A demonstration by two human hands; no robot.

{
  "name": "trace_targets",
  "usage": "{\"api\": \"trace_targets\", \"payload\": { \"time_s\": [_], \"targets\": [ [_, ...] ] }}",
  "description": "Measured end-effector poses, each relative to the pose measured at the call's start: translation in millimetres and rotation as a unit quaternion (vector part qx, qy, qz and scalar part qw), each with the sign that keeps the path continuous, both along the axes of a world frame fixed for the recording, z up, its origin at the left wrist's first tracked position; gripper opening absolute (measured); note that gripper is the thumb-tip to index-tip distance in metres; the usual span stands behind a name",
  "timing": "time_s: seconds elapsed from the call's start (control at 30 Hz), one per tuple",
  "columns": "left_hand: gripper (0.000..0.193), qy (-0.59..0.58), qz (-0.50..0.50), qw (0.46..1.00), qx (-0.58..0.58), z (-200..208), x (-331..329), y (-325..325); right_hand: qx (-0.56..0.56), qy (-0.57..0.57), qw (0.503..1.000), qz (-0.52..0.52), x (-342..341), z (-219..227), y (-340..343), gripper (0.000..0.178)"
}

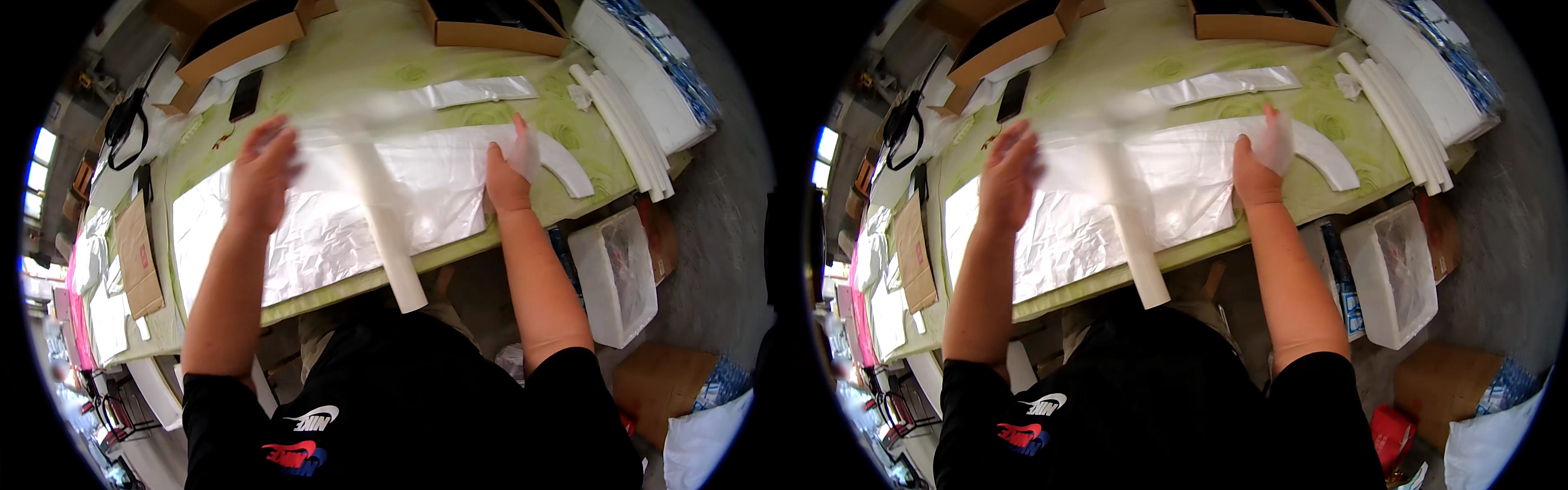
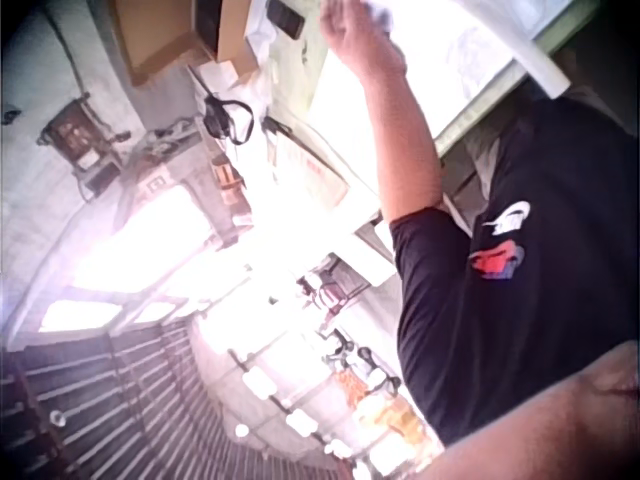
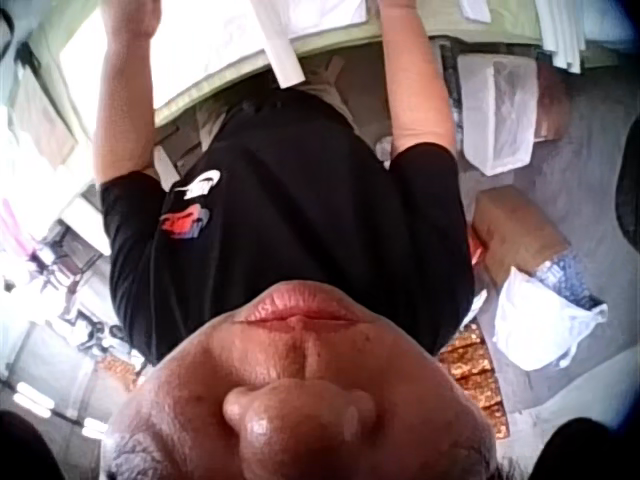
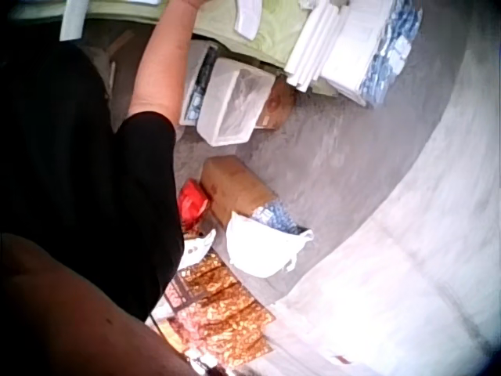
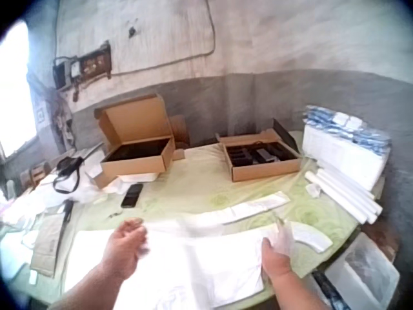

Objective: The person repeatedly wraps small white rectangular items in clear plastic film on a table, then places them into a white styrofoam container. The process is repeated multiple times throughout the clip.

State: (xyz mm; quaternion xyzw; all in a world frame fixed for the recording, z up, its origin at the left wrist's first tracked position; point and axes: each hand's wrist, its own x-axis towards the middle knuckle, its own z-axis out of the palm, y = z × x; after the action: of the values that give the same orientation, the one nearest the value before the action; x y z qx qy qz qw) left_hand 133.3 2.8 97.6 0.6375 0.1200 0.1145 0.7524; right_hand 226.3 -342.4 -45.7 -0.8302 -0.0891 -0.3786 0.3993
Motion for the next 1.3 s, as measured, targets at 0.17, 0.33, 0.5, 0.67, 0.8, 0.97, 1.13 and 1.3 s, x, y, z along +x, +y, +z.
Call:
{"api": "trace_targets", "payload": {
  "time_s": [0.17, 0.33, 0.5, 0.67, 0.8, 0.97, 1.13, 1.3],
  "targets": [
    [0.040, 0.157, 0.122, 0.966, 0.164, -22.7, -62.5, 106.8, 0.186, 0.121, 0.975, 0.028, -0.2, 5.9, 5.2, 0.063],
    [0.041, 0.123, 0.125, 0.890, 0.420, -72.2, -71.6, 146.5, 0.307, 0.113, 0.938, 0.115, 9.1, -6.0, -8.7, 0.054],
    [0.038, -0.186, 0.163, 0.785, 0.568, -66.1, -62.6, 89.4, 0.210, 0.120, 0.969, 0.041, -11.6, 5.2, -22.2, 0.049],
    [0.041, -0.161, -0.046, 0.934, 0.316, -65.3, -57.9, -21.8, 0.559, 0.212, 0.789, 0.144, -57.1, 66.8, 14.2, 0.048],
    [0.059, -0.026, -0.114, 0.858, 0.500, -92.1, -66.4, -36.6, 0.603, 0.190, 0.753, 0.181, -64.5, 82.2, 7.1, 0.043],
    [0.065, -0.014, -0.133, 0.800, 0.585, -93.6, -81.4, -20.5, 0.526, 0.258, 0.779, 0.223, -93.5, 78.6, 21.1, 0.035],
    [0.061, -0.107, -0.058, 0.911, 0.393, -77.0, -62.9, -12.7, 0.422, 0.304, 0.805, 0.286, -126.0, 62.5, 65.6, 0.026],
    [0.073, -0.002, -0.055, 0.864, 0.500, -95.6, -68.1, -48.9, 0.315, 0.300, 0.824, 0.363, -144.7, 52.8, 96.7, 0.027]
  ]
}}
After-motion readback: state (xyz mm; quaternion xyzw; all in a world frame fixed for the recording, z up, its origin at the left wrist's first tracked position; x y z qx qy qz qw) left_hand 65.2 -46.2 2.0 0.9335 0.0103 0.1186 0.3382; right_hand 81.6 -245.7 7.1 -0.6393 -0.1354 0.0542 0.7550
